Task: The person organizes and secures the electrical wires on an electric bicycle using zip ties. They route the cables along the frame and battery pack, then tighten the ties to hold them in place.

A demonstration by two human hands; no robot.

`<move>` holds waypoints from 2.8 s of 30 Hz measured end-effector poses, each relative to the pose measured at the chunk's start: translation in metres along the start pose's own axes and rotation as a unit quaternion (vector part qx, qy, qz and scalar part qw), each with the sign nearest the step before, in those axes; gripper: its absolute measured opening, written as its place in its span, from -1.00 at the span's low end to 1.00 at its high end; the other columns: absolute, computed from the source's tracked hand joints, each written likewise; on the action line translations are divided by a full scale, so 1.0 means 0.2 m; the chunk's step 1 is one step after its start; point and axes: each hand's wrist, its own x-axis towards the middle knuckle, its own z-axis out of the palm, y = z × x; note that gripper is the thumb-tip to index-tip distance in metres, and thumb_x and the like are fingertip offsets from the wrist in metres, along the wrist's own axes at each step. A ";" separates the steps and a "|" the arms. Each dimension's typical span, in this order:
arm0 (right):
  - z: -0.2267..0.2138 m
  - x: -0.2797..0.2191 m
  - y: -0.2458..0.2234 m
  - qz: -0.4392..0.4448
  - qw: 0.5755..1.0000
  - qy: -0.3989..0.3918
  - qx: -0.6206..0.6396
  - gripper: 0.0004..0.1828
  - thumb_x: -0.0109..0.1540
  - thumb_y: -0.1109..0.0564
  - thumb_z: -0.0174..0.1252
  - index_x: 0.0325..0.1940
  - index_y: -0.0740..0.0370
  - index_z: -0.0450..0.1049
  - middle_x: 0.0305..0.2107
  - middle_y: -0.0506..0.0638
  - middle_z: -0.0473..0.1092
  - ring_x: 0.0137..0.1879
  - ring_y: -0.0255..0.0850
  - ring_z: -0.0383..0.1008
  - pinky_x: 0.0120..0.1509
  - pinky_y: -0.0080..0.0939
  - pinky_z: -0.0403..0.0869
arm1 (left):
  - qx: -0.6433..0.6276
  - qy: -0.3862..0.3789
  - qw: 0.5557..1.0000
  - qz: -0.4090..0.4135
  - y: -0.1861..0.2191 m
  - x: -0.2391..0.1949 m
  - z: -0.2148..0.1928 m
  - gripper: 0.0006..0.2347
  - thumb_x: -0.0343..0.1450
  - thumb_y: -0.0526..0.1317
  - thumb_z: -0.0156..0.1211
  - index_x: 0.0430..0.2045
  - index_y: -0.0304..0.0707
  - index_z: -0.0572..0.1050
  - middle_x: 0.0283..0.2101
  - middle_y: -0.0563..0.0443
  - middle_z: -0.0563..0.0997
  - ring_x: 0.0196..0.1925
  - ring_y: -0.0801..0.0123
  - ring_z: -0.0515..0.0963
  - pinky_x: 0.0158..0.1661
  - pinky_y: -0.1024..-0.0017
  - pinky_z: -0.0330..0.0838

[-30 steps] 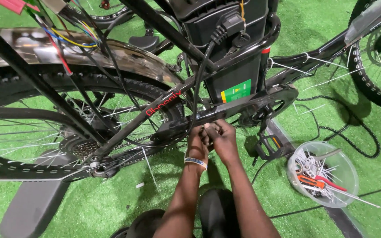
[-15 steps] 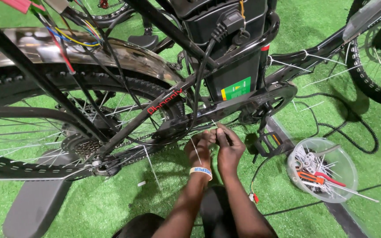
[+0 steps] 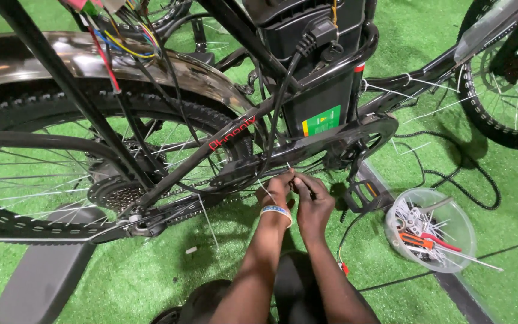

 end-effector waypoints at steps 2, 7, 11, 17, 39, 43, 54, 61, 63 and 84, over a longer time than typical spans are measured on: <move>0.00 -0.01 -0.02 0.008 1.000 -0.005 0.009 -0.82 0.16 0.36 0.21 -0.21 0.23 0.61 -0.33 0.12 0.53 -0.17 -0.21 0.52 -0.11 -0.23 0.55 | -0.021 -0.002 1.000 0.013 -0.01 0.01 0.01 -0.59 0.09 -0.11 0.51 -0.34 -0.41 0.57 -0.28 -0.17 0.66 -0.10 0.17 0.64 -0.21 0.17 0.59; 0.01 -0.01 0.09 0.182 0.967 0.061 0.169 -0.57 0.08 0.40 0.25 0.04 0.39 0.40 -0.26 0.21 0.51 -0.16 -0.19 0.54 -0.06 -0.26 0.56 | -0.123 0.010 0.991 0.056 -0.03 -0.07 -0.02 -0.55 0.01 -0.25 0.53 -0.30 -0.53 0.54 -0.25 -0.32 0.61 -0.04 -0.06 0.59 -0.04 0.02 0.46; 0.04 0.00 0.14 0.210 0.941 0.096 0.246 -0.61 0.06 0.45 0.25 -0.14 0.33 0.26 -0.27 0.26 0.51 -0.18 -0.13 0.58 -0.10 -0.30 0.56 | -0.126 -0.038 0.989 0.063 -0.04 -0.06 -0.01 -0.60 0.10 -0.27 0.47 -0.23 -0.47 0.54 -0.11 -0.27 0.60 0.11 -0.06 0.50 0.13 -0.10 0.27; 0.04 -0.01 0.13 0.190 0.942 0.098 0.259 -0.85 0.10 0.44 0.23 -0.29 0.40 0.43 -0.25 0.26 0.51 -0.17 -0.15 0.58 -0.06 -0.26 0.58 | -0.134 -0.071 0.987 0.047 -0.03 -0.04 0.02 -0.68 0.15 -0.23 0.43 -0.32 -0.45 0.58 -0.08 -0.31 0.58 0.14 -0.07 0.47 0.11 -0.04 0.31; -0.02 0.00 0.13 0.119 0.976 0.049 0.174 -0.85 0.16 0.39 0.20 -0.22 0.37 0.41 -0.32 0.14 0.52 -0.27 -0.33 0.54 -0.14 -0.39 0.55 | -0.196 -0.073 0.975 0.069 -0.13 0.09 0.03 -0.53 0.09 -0.25 0.48 -0.17 -0.55 0.52 -0.14 -0.32 0.58 0.09 0.01 0.54 0.14 -0.05 0.24; -0.03 0.01 0.11 0.117 0.976 0.052 0.178 -0.85 0.15 0.39 0.21 -0.23 0.38 0.41 -0.32 0.15 0.52 -0.27 -0.32 0.55 -0.14 -0.38 0.56 | -0.193 -0.079 0.976 0.069 -0.14 0.08 0.03 -0.52 0.09 -0.23 0.49 -0.17 -0.51 0.52 -0.12 -0.27 0.56 0.10 0.05 0.53 0.16 -0.04 0.21; -0.02 -0.01 0.09 0.091 0.993 0.037 0.068 -0.88 0.09 0.37 0.31 -0.31 0.31 0.55 -0.38 0.08 0.54 -0.28 -0.36 0.51 -0.18 -0.33 0.53 | -0.190 -0.028 0.979 0.066 -0.17 0.15 0.03 -0.55 0.03 -0.27 0.55 -0.32 -0.62 0.53 -0.29 -0.35 0.58 -0.12 0.07 0.60 -0.05 0.08 0.43; -0.02 -0.01 0.11 0.083 0.993 0.051 0.066 -0.86 0.10 0.36 0.31 -0.27 0.30 0.54 -0.37 0.09 0.53 -0.26 -0.31 0.50 -0.14 -0.28 0.54 | -0.196 -0.035 0.978 0.067 -0.17 0.20 0.05 -0.52 0.03 -0.27 0.58 -0.30 -0.64 0.52 -0.24 -0.35 0.57 -0.07 0.08 0.59 -0.02 0.05 0.40; -0.01 -0.01 0.11 0.082 0.993 0.048 0.067 -0.87 0.09 0.36 0.31 -0.30 0.32 0.55 -0.38 0.08 0.53 -0.25 -0.35 0.49 -0.15 -0.31 0.53 | -0.184 -0.038 0.980 0.067 -0.14 0.15 0.06 -0.54 0.03 -0.27 0.57 -0.32 -0.65 0.51 -0.25 -0.38 0.57 -0.10 0.06 0.59 -0.06 0.08 0.44; -0.01 -0.01 0.12 0.098 0.992 0.043 0.064 -0.87 0.08 0.35 0.33 -0.32 0.29 0.56 -0.38 0.05 0.54 -0.28 -0.38 0.48 -0.21 -0.37 0.52 | -0.171 -0.032 0.981 0.089 -0.16 0.15 0.03 -0.64 0.03 -0.25 0.54 -0.43 -0.50 0.58 -0.34 -0.27 0.59 -0.19 0.13 0.61 -0.12 0.15 0.48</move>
